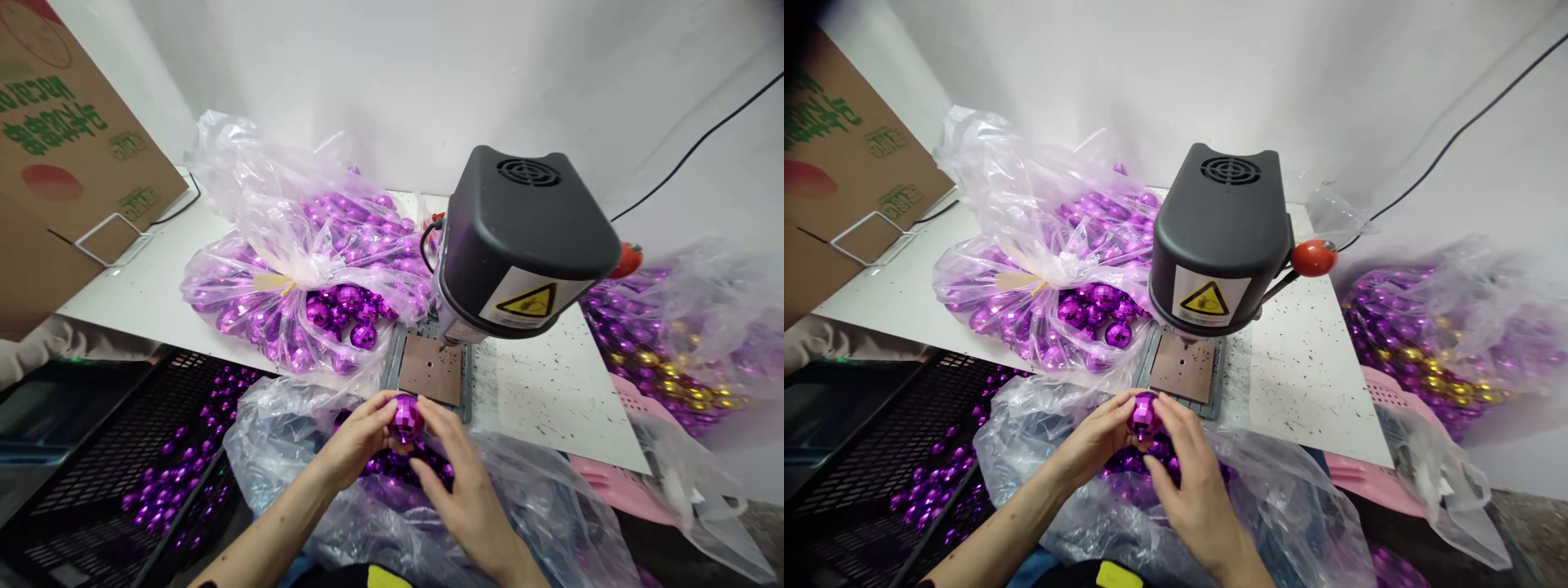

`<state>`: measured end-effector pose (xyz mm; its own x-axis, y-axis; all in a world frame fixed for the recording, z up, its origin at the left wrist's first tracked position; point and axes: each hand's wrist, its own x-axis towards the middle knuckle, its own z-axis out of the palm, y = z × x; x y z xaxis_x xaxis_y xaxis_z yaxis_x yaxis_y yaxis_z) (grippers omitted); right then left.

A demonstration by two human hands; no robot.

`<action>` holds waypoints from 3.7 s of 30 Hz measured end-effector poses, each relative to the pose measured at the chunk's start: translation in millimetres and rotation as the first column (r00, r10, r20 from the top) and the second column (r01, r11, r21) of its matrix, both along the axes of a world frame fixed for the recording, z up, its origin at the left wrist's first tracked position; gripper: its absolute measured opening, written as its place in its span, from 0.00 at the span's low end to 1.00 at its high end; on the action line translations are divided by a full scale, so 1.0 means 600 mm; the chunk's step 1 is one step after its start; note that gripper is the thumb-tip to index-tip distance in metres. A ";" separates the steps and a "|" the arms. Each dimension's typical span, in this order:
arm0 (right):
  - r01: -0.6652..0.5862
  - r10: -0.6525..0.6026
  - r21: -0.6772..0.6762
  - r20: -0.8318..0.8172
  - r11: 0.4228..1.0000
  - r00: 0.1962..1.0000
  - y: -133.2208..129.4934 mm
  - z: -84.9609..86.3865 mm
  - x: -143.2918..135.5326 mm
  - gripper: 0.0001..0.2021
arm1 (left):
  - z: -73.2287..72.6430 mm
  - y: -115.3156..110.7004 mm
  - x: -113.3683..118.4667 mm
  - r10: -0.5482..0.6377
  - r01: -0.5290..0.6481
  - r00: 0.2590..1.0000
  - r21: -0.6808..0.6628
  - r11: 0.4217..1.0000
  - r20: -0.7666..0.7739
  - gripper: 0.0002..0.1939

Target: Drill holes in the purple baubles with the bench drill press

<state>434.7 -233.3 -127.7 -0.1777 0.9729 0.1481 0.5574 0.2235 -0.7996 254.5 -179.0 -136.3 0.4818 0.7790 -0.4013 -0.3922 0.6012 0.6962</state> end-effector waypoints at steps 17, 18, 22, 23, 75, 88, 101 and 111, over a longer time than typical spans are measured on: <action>-0.074 -0.189 -0.466 -0.494 0.882 0.849 0.051 -0.001 0.004 0.26 | 0.025 0.017 -0.003 0.045 0.315 0.862 0.601 0.735 -0.506 0.27; -0.077 -0.191 -0.482 -0.482 0.873 0.855 0.050 0.000 0.011 0.26 | 0.026 0.021 -0.004 0.054 0.343 0.842 0.611 0.713 -0.537 0.27; 0.034 -0.273 -0.520 -0.390 0.853 0.879 0.045 0.010 0.052 0.27 | 0.019 0.054 -0.008 0.075 0.239 0.869 0.546 0.803 -0.489 0.29; 0.091 -0.310 -0.514 -0.359 0.853 0.880 0.044 0.016 0.066 0.27 | 0.015 0.065 -0.009 0.088 0.163 0.898 0.511 0.844 -0.431 0.30; 0.444 -0.464 0.333 -0.022 0.832 0.886 0.232 0.304 0.176 0.26 | -0.041 0.140 0.101 0.409 0.503 0.608 0.728 0.466 -0.681 0.23; 0.450 -0.543 0.393 0.166 0.802 0.823 0.223 0.307 0.127 0.23 | -0.054 0.138 0.102 0.470 0.486 0.612 0.771 0.410 -0.636 0.20; 0.244 -0.569 0.715 0.253 0.655 0.783 0.122 0.234 0.100 0.07 | -0.056 0.140 0.103 0.456 0.464 0.643 0.787 0.407 -0.615 0.20; 0.259 -0.538 0.717 0.189 0.647 0.822 0.093 0.183 0.079 0.09 | -0.056 0.140 0.102 0.471 0.476 0.631 0.787 0.392 -0.617 0.21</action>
<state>482.1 -177.3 -18.0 0.0311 0.6452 0.7634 0.9218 0.2767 -0.2714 315.9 -94.9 -170.1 0.4294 0.8495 0.3064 0.4652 -0.4989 0.7312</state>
